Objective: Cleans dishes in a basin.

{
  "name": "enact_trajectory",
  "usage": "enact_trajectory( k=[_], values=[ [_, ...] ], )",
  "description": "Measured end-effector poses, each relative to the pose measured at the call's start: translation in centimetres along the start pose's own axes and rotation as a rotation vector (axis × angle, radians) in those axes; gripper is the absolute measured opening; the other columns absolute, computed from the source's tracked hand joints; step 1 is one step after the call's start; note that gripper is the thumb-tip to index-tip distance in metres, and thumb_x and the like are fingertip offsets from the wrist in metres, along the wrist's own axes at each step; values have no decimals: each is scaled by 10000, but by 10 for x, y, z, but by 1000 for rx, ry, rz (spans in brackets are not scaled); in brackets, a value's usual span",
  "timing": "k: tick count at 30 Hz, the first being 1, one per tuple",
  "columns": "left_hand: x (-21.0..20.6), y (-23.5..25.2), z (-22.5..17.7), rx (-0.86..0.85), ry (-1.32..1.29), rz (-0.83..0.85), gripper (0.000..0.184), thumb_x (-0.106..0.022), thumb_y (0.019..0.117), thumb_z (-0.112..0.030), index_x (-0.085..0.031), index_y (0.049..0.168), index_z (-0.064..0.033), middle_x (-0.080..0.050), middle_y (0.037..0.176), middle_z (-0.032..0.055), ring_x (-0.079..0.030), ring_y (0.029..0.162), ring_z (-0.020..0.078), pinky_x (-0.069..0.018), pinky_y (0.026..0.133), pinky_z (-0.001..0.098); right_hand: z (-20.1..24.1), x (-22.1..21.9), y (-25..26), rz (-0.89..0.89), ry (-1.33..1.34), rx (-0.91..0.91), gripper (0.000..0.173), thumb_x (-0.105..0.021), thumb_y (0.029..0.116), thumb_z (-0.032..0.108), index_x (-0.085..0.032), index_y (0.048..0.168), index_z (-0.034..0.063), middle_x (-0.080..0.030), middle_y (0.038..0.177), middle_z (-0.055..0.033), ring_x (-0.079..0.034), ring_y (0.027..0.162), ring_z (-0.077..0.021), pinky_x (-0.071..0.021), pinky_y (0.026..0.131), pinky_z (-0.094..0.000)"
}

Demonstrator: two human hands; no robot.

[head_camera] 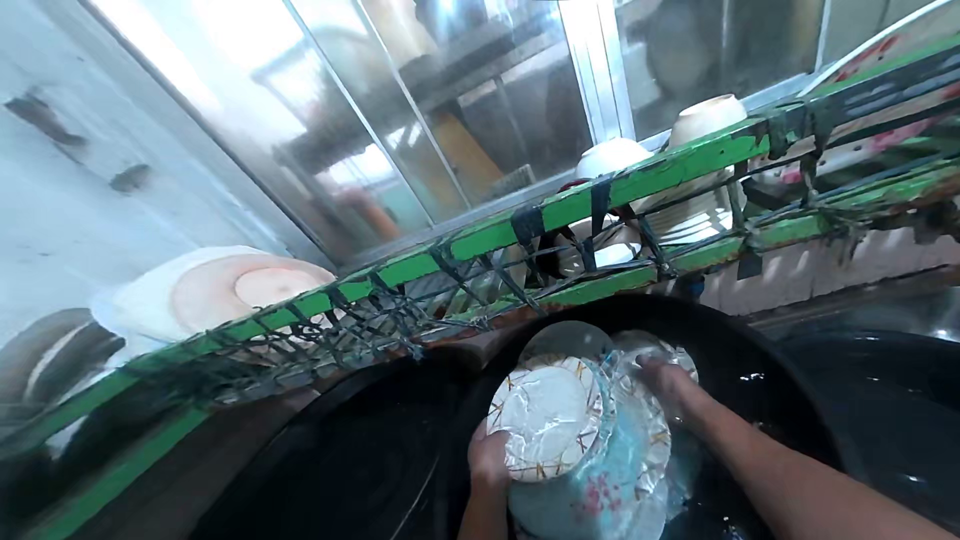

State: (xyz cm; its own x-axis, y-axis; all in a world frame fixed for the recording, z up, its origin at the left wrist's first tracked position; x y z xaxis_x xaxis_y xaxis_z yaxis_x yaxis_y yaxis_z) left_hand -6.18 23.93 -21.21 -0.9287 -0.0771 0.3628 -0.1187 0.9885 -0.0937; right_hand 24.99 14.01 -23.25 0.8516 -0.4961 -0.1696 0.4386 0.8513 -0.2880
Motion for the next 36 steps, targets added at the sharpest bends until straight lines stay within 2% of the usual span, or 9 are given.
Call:
enact_trajectory(
  k=[3, 9, 15, 19, 23, 27, 29, 33, 36],
  values=[
    [-4, -2, 4, -9, -100, -72, 491, -596, 939, 46, -526, 1425, 33, -590, 1353, 266, -605, 1205, 355, -516, 985, 519, -7, -18, -5, 62, 229, -66, 517, -325, 1122, 398, -433, 1493, 55, -554, 1420, -163, -573, 1238, -253, -475, 1016, -435],
    [-21, -6, -1, 6, -66, -36, 592, -598, 983, 1, -381, 1533, -3, -500, 1475, 250, -533, 1317, 355, -463, 1062, 515, -12, -37, -14, 175, 111, -258, 585, -350, 1080, 542, -484, 1435, 97, -639, 1234, -161, -658, 1071, -267, -559, 870, -469],
    [-35, 2, 4, 58, -174, 102, 714, -576, 982, 0, -235, 1609, -33, -314, 1622, 225, -396, 1451, 353, -407, 1133, 521, -6, -35, -13, 87, 143, -168, 540, -508, 1071, 392, -399, 1522, 114, -576, 1368, -183, -606, 1190, -286, -524, 958, -482],
    [-40, 3, 2, 166, -237, 201, 743, -560, 1004, -41, -177, 1633, -135, -387, 1567, 235, -510, 1336, 375, -504, 1001, 554, -2, -26, -4, 109, 83, -154, 604, -597, 1041, 269, -322, 1565, 145, -585, 1335, -195, -634, 1119, -295, -548, 907, -480],
    [-44, 5, 3, 270, -219, 260, 601, -574, 980, -66, -372, 1543, -124, -589, 1317, 232, -628, 1108, 342, -551, 848, 530, 1, -22, -6, 143, 59, -162, 459, -433, 1095, 405, -480, 1448, 115, -650, 1181, -142, -655, 1008, -222, -551, 851, -408],
    [-43, 5, -1, 218, -132, 281, 430, -593, 958, -49, -518, 1381, -17, -627, 1192, 212, -631, 1029, 283, -545, 837, 459, 3, -4, 2, -25, -282, -147, 799, -215, 1067, 621, -622, 1211, -51, -645, 1104, -231, -627, 1004, -317, -505, 893, -500],
    [-40, 8, -4, 167, -68, 310, 480, -590, 953, -36, -495, 1423, -17, -594, 1288, 219, -601, 1123, 296, -523, 909, 472, 7, 4, 2, -39, -500, -127, 875, -153, 1063, 630, -628, 1234, -85, -634, 1211, -300, -616, 1148, -406, -466, 1004, -581],
    [-34, 11, -10, 75, 16, 381, 661, -596, 913, -11, -407, 1541, -97, -544, 1426, 205, -581, 1238, 305, -524, 964, 494, 14, 7, 6, -41, -409, -13, 483, -523, 1077, 338, -504, 1453, 36, -589, 1362, -245, -585, 1238, -367, -456, 1044, -549],
    [-31, 9, -17, 18, 109, 419, 701, -601, 900, 25, -393, 1559, -94, -447, 1545, 187, -483, 1377, 308, -465, 1068, 511, 16, 6, 10, -21, -363, -15, 553, -618, 1026, 151, -425, 1545, 154, -552, 1439, -208, -567, 1279, -354, -460, 1052, -548]
  ],
)
Point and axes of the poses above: each hand's wrist, its own y-axis towards the middle knuckle, its own x-axis out of the back of the hand, z = x × y, the point moved 4 cm from there along y, towards the middle knuckle
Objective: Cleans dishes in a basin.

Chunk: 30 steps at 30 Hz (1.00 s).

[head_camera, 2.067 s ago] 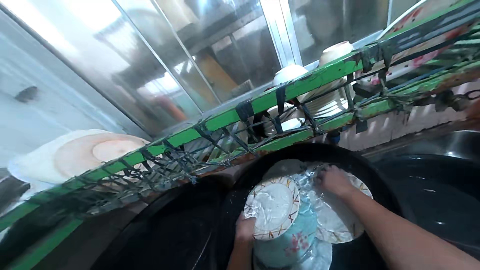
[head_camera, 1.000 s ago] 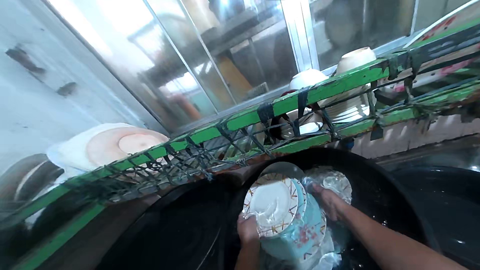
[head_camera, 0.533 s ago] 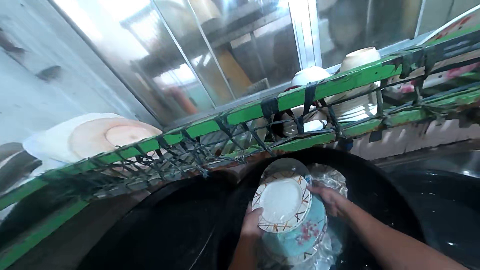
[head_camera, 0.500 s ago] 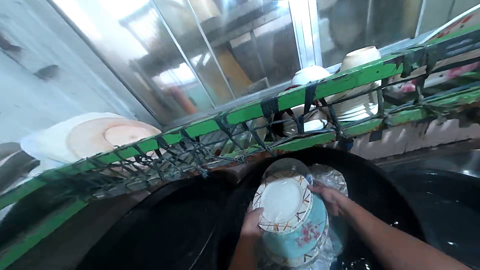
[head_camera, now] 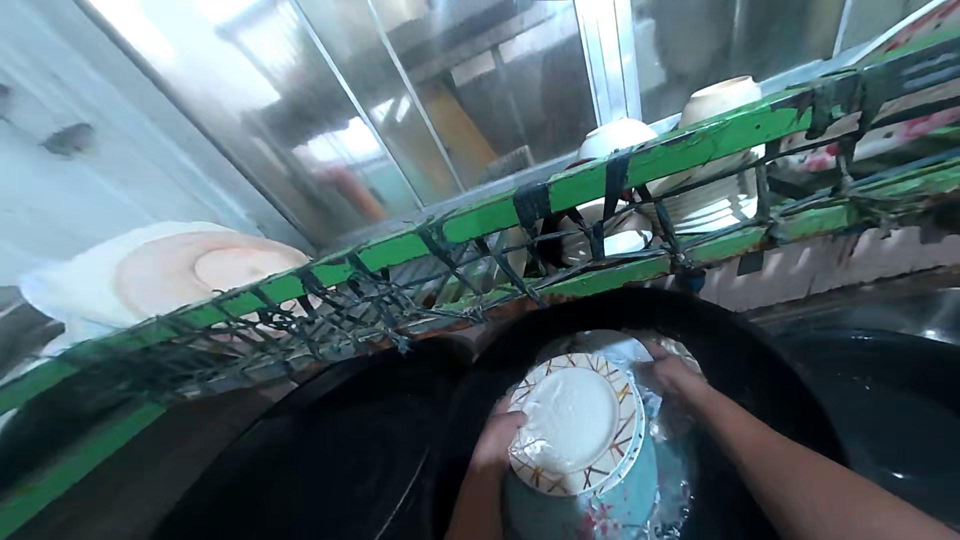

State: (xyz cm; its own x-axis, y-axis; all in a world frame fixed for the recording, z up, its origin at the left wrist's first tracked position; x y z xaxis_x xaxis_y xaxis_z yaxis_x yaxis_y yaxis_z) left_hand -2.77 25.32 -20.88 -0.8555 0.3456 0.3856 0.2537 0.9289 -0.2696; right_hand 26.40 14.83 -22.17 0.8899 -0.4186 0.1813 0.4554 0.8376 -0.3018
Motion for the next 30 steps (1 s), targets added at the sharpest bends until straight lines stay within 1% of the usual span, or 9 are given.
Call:
enact_trajectory(
  k=[8, 11, 14, 17, 19, 21, 23, 26, 30],
  values=[
    [21, -26, 0, 87, 300, -22, 680, -575, 901, 52, -421, 1549, -82, -461, 1540, 193, -469, 1397, 324, -428, 1099, 525, 14, 6, -19, 139, -386, -2, 587, -616, 997, 147, -430, 1553, 171, -569, 1404, -240, -558, 1277, -407, -440, 1042, -614],
    [23, -45, 10, 100, 343, -49, 653, -577, 958, -26, -373, 1575, -91, -459, 1537, 211, -481, 1389, 345, -420, 1114, 535, 13, -8, -30, 280, -398, 41, 497, -416, 1115, 287, -392, 1550, 50, -499, 1472, -270, -493, 1359, -401, -376, 1125, -573],
    [23, -66, 22, 132, 329, -93, 743, -659, 949, -160, -310, 1602, -99, -427, 1553, 231, -454, 1413, 362, -404, 1136, 544, 20, -24, -54, 394, -244, -4, 658, -202, 1119, 456, -363, 1533, -30, -428, 1527, -276, -443, 1415, -361, -346, 1167, -520],
    [18, -78, 29, 134, 352, -138, 838, -704, 938, -240, -243, 1622, -95, -359, 1591, 249, -397, 1455, 377, -371, 1167, 546, 14, -36, -65, 443, -208, -47, 679, -268, 1105, 507, -392, 1528, -9, -435, 1534, -251, -436, 1425, -342, -342, 1168, -525],
    [14, -84, 30, 136, 364, -151, 870, -704, 938, -278, -210, 1630, -95, -374, 1577, 262, -415, 1441, 385, -382, 1159, 546, 0, -48, -60, 474, -220, -56, 696, -448, 1072, 500, -333, 1562, 20, -450, 1526, -234, -457, 1408, -333, -379, 1150, -518],
    [11, -89, 32, 150, 338, -134, 917, -704, 939, -270, -142, 1641, -89, -341, 1582, 289, -411, 1434, 413, -393, 1146, 560, -7, -56, -65, 461, -202, -110, 814, -611, 1017, 427, -203, 1608, 43, -423, 1537, -249, -455, 1404, -359, -400, 1135, -533],
    [10, -92, 33, 167, 319, -113, 910, -698, 936, -231, -136, 1644, -125, -334, 1576, 303, -429, 1409, 434, -421, 1110, 582, -10, -59, -70, 447, -147, -147, 786, -671, 993, 300, -229, 1598, 63, -466, 1495, -237, -507, 1347, -337, -446, 1088, -508],
    [6, -96, 34, 156, 260, -57, 888, -639, 938, -129, -111, 1651, -169, -371, 1575, 256, -479, 1378, 393, -461, 1071, 575, -10, -52, -78, 455, -62, -151, 765, -688, 939, 110, -265, 1575, 67, -536, 1399, -227, -589, 1221, -303, -517, 989, -479],
    [1, -104, 30, 186, 211, 36, 903, -597, 950, -113, -46, 1660, -204, -267, 1651, 202, -387, 1457, 363, -402, 1123, 578, -7, -39, -91, 450, 83, -163, 736, -591, 911, -8, -281, 1571, 85, -569, 1307, -197, -602, 1106, -255, -523, 904, -435]
  ],
)
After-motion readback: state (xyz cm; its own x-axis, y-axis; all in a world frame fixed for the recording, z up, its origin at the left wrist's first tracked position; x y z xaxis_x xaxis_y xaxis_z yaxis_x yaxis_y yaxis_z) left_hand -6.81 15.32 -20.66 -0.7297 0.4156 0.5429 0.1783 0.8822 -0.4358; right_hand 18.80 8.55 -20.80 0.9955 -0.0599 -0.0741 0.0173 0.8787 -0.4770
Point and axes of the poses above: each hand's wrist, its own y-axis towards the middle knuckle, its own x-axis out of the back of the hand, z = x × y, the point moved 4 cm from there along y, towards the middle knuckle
